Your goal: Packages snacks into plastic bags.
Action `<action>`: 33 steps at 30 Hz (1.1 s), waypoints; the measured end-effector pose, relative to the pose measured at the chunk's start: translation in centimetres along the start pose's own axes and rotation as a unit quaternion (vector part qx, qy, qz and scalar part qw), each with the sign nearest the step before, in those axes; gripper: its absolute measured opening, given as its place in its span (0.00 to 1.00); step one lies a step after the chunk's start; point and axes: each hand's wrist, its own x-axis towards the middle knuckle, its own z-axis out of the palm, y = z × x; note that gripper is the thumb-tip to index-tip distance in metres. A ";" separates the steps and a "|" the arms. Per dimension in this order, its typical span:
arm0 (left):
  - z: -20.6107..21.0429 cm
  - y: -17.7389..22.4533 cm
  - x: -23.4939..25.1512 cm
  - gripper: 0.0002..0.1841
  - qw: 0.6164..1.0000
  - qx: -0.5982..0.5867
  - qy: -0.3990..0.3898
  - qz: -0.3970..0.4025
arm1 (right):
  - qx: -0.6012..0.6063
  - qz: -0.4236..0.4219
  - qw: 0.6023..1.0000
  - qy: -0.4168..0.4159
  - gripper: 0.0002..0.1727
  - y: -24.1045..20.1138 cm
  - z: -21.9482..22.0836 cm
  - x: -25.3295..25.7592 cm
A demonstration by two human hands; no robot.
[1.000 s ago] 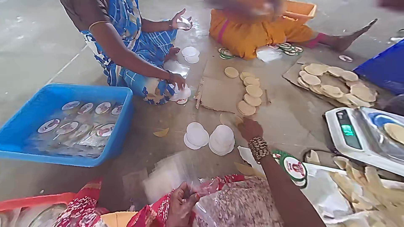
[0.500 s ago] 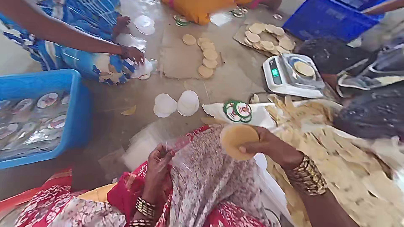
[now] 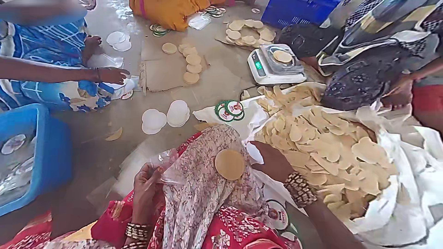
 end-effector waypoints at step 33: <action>0.0 -0.5 -0.5 0.03 1.000 -0.002 0.005 0.014 | 0.133 0.045 0.926 0.350 0.17 5.7 2.2 6.2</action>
